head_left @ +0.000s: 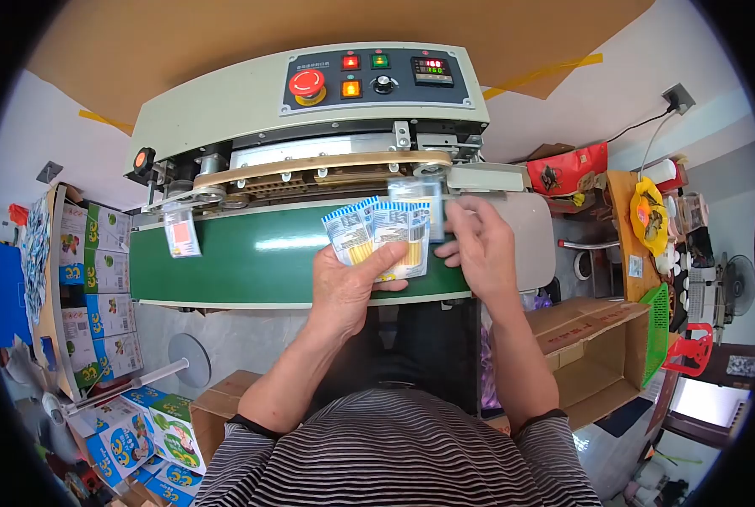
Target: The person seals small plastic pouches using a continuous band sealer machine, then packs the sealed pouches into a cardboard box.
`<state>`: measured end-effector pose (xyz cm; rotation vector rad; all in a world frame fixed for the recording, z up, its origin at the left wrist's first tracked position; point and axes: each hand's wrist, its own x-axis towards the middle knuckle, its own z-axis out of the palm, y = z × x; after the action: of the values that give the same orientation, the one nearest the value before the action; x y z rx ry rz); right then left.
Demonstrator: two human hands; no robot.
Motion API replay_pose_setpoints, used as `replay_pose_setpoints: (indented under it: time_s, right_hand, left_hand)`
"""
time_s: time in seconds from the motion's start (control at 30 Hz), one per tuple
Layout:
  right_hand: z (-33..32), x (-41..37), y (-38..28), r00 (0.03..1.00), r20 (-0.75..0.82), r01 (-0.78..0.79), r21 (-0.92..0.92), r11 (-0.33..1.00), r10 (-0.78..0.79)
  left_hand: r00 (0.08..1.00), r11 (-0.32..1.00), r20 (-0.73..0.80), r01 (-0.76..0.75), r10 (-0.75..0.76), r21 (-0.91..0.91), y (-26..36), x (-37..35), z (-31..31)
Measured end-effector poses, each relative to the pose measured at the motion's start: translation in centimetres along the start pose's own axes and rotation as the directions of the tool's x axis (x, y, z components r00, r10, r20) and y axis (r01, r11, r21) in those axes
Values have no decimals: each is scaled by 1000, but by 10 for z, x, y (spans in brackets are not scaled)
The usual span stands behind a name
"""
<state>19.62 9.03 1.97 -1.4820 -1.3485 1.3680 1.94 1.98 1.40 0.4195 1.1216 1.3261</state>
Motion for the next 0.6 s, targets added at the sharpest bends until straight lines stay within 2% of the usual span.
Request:
replay_pose_setpoints:
  time_s: [0.03,0.07,0.17,0.23,0.3,0.33,0.43,0.6]
  right_hand:
    - [1,-5,-2,997,-40,67,-51,996,-69]
    - [2,-11,-1,997,-34,69,-53,996,-71]
    - [-1,-34,6,952,304,-53,228,972,-20]
    - [-2,-36,17,968,245,-1,224,975,-55]
    - [-1,-33,25,978,157,104,200,974,-136]
    - [-4,-31,23,977,163,104,199,974,-138]
    - [-22,-18,13,997,-5,-78,217,973,81]
    - [-24,0,14,989,69,-142,178,974,132]
  left_hand:
    - [1000,1000,-16,-7,8,12,1,-1,1]
    - [999,1000,-32,-12,13,22,1,-2,1]
    - [1000,1000,5,-14,14,24,-3,-4,6]
    - [999,1000,38,-9,8,30,-6,-5,9]
    - [994,994,102,35,-24,-105,-6,-5,8]
    - [991,983,128,58,-36,-173,-6,-6,6]
    - [989,994,144,23,-8,-103,-3,-4,-3]
    - [991,1000,131,-3,5,-12,-7,2,-5]
